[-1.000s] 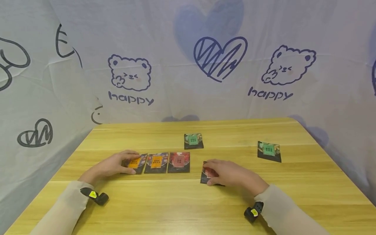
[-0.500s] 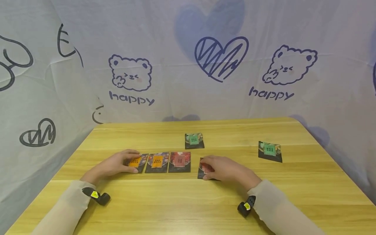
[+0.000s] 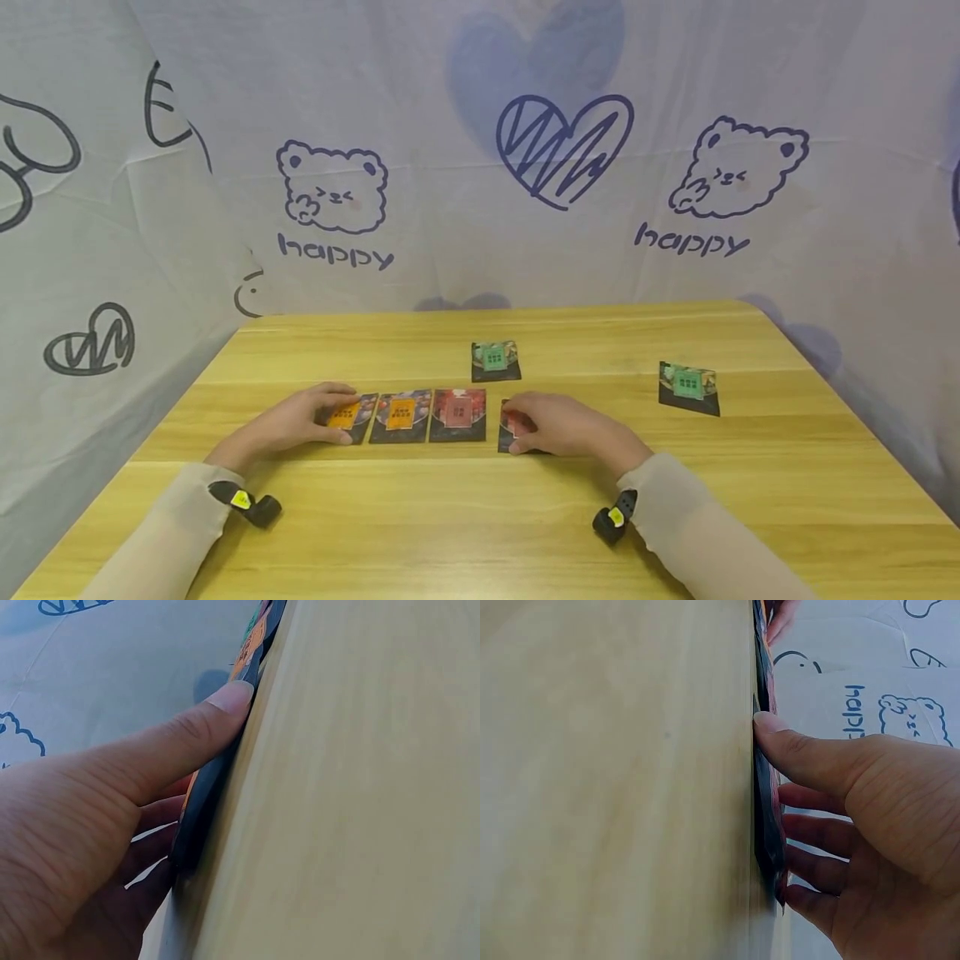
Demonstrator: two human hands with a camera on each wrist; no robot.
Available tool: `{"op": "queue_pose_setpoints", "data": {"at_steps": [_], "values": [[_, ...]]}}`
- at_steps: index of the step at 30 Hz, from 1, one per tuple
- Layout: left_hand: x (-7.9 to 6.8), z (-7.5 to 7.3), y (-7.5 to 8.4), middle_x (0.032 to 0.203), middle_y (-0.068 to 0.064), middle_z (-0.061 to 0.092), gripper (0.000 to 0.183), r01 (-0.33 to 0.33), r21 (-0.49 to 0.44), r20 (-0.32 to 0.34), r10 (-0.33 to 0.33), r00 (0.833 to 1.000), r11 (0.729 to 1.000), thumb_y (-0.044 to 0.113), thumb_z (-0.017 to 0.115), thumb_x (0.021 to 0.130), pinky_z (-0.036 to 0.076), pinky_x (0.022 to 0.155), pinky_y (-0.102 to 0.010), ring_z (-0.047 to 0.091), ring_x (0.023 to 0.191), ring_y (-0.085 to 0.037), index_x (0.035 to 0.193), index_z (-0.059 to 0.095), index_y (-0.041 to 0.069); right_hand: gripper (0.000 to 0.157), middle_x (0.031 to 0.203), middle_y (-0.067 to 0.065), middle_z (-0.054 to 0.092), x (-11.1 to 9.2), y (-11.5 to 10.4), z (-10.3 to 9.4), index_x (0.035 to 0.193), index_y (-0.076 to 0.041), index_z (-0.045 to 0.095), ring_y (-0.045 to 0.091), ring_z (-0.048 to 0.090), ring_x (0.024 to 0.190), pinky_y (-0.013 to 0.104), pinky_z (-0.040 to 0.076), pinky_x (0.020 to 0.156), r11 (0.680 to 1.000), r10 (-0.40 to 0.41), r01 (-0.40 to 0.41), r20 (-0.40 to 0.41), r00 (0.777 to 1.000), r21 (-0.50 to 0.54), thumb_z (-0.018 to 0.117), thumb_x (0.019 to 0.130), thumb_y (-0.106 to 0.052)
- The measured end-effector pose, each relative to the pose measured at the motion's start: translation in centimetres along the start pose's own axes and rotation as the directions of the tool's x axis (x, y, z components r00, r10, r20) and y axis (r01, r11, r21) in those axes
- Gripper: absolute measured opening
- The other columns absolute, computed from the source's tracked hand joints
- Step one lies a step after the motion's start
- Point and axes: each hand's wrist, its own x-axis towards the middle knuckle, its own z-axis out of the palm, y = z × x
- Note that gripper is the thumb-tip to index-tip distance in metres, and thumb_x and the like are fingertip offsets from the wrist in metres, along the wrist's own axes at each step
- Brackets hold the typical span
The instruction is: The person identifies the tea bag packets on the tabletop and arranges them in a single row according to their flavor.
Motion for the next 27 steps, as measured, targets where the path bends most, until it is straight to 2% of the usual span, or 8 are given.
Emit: {"op": "queue_pose_setpoints", "data": {"at_steps": [7, 20, 27], "values": [[-0.1, 0.0, 0.3, 0.145, -0.014, 0.042, 0.081, 0.002, 0.022, -0.016, -0.001, 1.0, 1.0, 0.053, 0.075, 0.08, 0.035, 0.106, -0.054, 0.04, 0.132, -0.037, 0.142, 0.052, 0.006, 0.066, 0.136, 0.007, 0.055, 0.7, 0.0, 0.0, 0.145, -0.01, 0.049, 0.021, 0.054, 0.117, 0.043, 0.043, 0.099, 0.998, 0.039, -0.039, 0.005, 0.999, 0.058, 0.071, 0.09, -0.038], [-0.2, 0.1, 0.4, 0.141, -0.014, 0.045, 0.08, 0.005, 0.063, -0.039, -0.003, 0.999, 0.998, 0.055, 0.075, 0.079, 0.036, 0.105, -0.054, 0.043, 0.128, -0.036, 0.14, 0.056, 0.007, 0.069, 0.141, 0.008, 0.052, 1.8, 0.2, -0.3, 0.148, -0.012, 0.046, 0.026, 0.051, 0.125, 0.045, 0.042, 0.101, 0.998, 0.011, -0.013, 0.036, 0.999, 0.063, 0.072, 0.089, -0.039], [-0.2, 0.0, 0.3, 0.14, -0.013, 0.045, 0.081, 0.015, 0.05, -0.043, -0.012, 0.999, 0.999, 0.055, 0.076, 0.078, 0.036, 0.104, -0.054, 0.042, 0.128, -0.036, 0.139, 0.056, 0.007, 0.07, 0.144, 0.007, 0.049, 2.4, 0.5, -0.2, 0.148, -0.013, 0.045, 0.027, 0.049, 0.128, 0.045, 0.04, 0.103, 0.998, -0.008, 0.006, 0.04, 0.999, 0.066, 0.071, 0.089, -0.041]]}}
